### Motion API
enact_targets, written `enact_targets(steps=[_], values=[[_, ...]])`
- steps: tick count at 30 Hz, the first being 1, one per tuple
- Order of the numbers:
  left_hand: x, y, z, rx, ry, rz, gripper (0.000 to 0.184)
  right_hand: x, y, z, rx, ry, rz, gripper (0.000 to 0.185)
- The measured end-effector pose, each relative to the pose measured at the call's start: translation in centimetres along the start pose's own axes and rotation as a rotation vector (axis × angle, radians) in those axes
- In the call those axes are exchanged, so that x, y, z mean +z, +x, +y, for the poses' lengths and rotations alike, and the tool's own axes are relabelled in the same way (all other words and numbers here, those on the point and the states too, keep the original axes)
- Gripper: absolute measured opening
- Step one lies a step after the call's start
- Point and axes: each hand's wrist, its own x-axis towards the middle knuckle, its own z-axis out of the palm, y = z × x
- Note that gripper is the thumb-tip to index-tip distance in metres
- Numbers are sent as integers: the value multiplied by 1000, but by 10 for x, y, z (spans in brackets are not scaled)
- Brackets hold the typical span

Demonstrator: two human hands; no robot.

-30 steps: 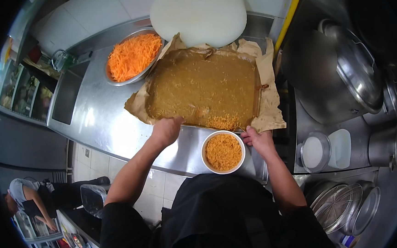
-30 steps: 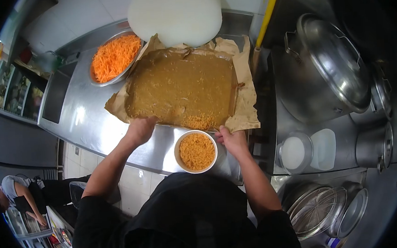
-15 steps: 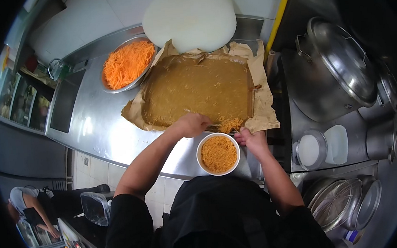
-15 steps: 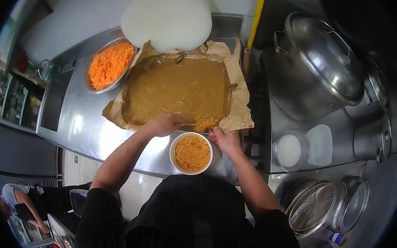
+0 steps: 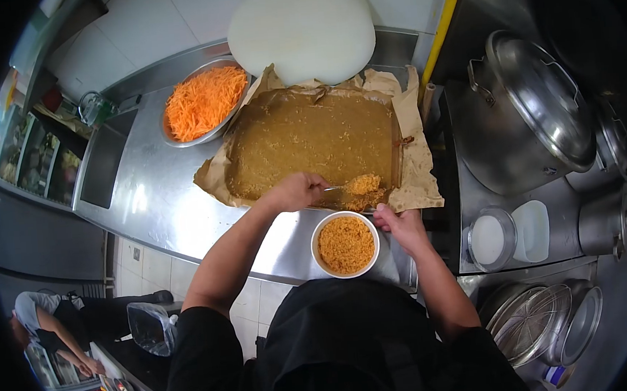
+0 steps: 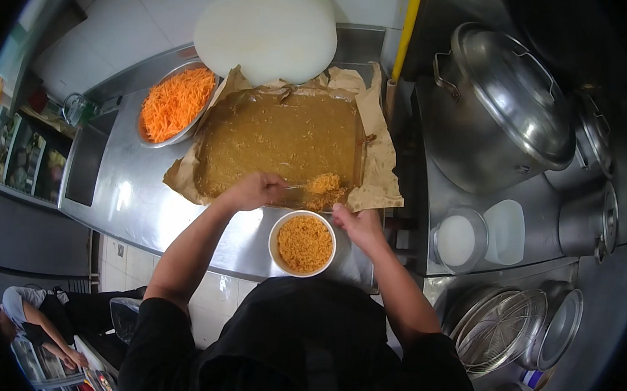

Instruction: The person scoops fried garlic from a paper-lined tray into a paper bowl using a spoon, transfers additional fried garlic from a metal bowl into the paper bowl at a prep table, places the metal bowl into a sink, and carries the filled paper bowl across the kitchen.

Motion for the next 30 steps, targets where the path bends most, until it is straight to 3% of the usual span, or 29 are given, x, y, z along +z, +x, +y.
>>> enact_targets(steps=[6, 9, 12, 13, 15, 22, 25, 30], values=[[-19, -41, 7, 124, 60, 102, 25, -7, 0, 1, -10, 28, -7, 37], [-22, -77, 25, 68, 72, 114, 20, -8, 2, 1, -13, 55, -1, 40], [-2, -106, 19, 149, 140, 183, 17, -7, 2, 2, -8, 72, 4, 41], [11, -113, 11, 264, 208, 251, 15, -8, 2, 3, -5, 80, 7, 41], [36, -122, 3, 205, 319, 281, 19, -7, 2, 3, 4, 83, 16, 41], [62, -137, 4, 358, 123, 576, 23, -8, 3, 9, 11, 80, 16, 40], [72, -138, -15, 294, 214, 447, 21, -8, 4, 8, 23, 66, 15, 40], [70, -142, -10, 324, 106, 532, 18, -10, 6, 11, 32, 54, -11, 40]])
